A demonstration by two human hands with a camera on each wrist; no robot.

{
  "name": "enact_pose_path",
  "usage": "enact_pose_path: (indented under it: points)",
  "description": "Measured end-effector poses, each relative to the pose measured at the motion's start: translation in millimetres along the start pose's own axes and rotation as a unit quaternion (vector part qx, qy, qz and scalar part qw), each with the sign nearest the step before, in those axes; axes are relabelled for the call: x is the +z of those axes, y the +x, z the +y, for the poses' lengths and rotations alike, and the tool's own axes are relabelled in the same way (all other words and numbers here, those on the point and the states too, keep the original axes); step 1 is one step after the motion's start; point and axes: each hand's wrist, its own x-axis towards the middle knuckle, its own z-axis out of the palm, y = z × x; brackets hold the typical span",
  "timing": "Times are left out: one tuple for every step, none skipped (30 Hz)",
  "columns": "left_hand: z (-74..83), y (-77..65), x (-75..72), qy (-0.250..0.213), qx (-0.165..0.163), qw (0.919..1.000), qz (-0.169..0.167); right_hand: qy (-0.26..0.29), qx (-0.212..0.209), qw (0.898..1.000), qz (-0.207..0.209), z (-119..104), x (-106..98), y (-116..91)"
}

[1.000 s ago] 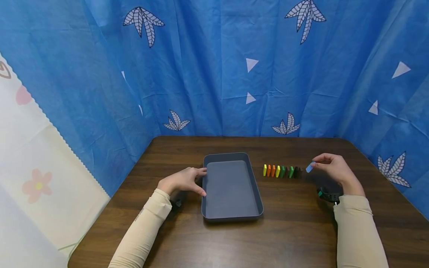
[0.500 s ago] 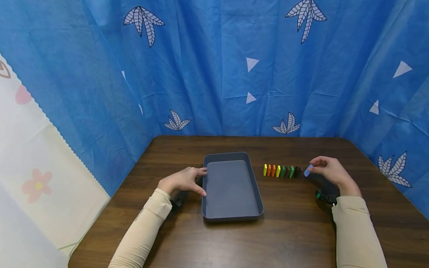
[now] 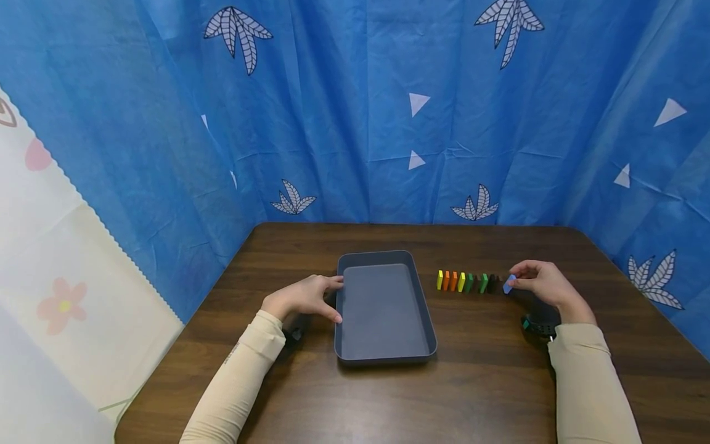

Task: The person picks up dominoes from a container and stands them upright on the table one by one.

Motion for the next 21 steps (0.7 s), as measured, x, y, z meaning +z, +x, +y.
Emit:
enact_pose_path:
  points:
    - [0.3,0.1,-0.3,-0.001,0.0,1.0,0.0,0.0,-0.002,1.0,-0.001,0.1,0.5,0.4]
    - [-0.2,0.2,-0.3,0.001,0.001,1.0,0.001,0.001,-0.004,1.0,-0.002,0.3,0.7,0.6]
    - [-0.4,0.4,-0.3,0.002,0.001,1.0,0.001,0.001,-0.005,1.0,-0.002,0.4,1.2,0.9]
    - [-0.7,0.7,-0.3,0.004,0.002,1.0,0.002,0.002,-0.006,1.0,-0.003,0.5,1.4,1.1]
    - [-1.0,1.0,-0.1,0.008,0.003,1.0,0.003,0.002,-0.007,1.0,-0.004,0.7,1.6,1.2]
    - [-1.3,1.3,-0.1,0.012,0.003,0.9999,0.003,0.002,-0.008,1.0,-0.005,0.7,1.8,1.2]
    - [-1.3,1.5,0.2,0.014,0.004,0.9999,0.003,0.002,-0.008,1.0,-0.006,0.9,2.0,1.3]
    - [-1.3,1.7,0.2,0.015,0.004,0.9999,0.003,0.002,-0.008,1.0,-0.007,0.9,2.2,1.2]
    - [-0.9,1.8,0.2,0.015,0.004,0.9999,0.003,0.003,-0.009,1.0,-0.008,1.0,2.3,1.2]
    - [-1.2,1.9,0.4,0.017,0.003,0.9999,0.003,0.004,-0.009,1.0,-0.008,1.1,2.5,1.1]
    - [-1.2,2.0,0.4,0.017,0.003,0.9999,0.003,0.005,-0.01,1.0,-0.009,1.2,2.7,1.2]
    - [-1.0,1.9,0.3,0.015,0.003,0.9999,0.003,0.006,-0.01,1.0,-0.009,1.4,3.0,1.2]
    - [-1.3,1.9,0.5,0.015,0.003,0.9999,0.003,0.007,-0.01,1.0,-0.009,1.7,3.2,1.4]
    - [-1.3,1.9,0.5,0.014,0.003,0.9999,0.004,0.009,-0.01,1.0,-0.01,2.0,3.5,1.4]
    - [-1.5,1.9,0.6,0.014,0.003,0.9999,0.004,0.011,-0.009,1.0,-0.01,2.4,3.9,1.6]
    - [-1.5,1.8,0.8,0.015,0.003,0.9999,0.003,0.011,-0.009,1.0,-0.011,2.6,4.2,1.7]
    - [-1.1,1.7,1.1,0.013,0.003,0.9999,0.003,0.013,-0.009,1.0,-0.011,3.1,4.7,1.9]
    - [-1.1,1.6,1.2,0.013,0.003,0.9999,0.003,0.013,-0.009,1.0,-0.011,3.4,5.1,2.1]
    - [-0.9,1.6,1.2,0.013,0.004,0.9999,0.002,0.014,-0.009,1.0,-0.011,3.8,5.6,2.4]
    - [-0.7,1.5,1.2,0.012,0.003,0.9999,0.001,0.015,-0.009,1.0,-0.012,4.0,6.1,2.5]
    - [-0.7,1.3,1.1,0.012,0.002,0.9999,0.001,0.014,-0.009,1.0,-0.011,4.3,6.6,2.7]
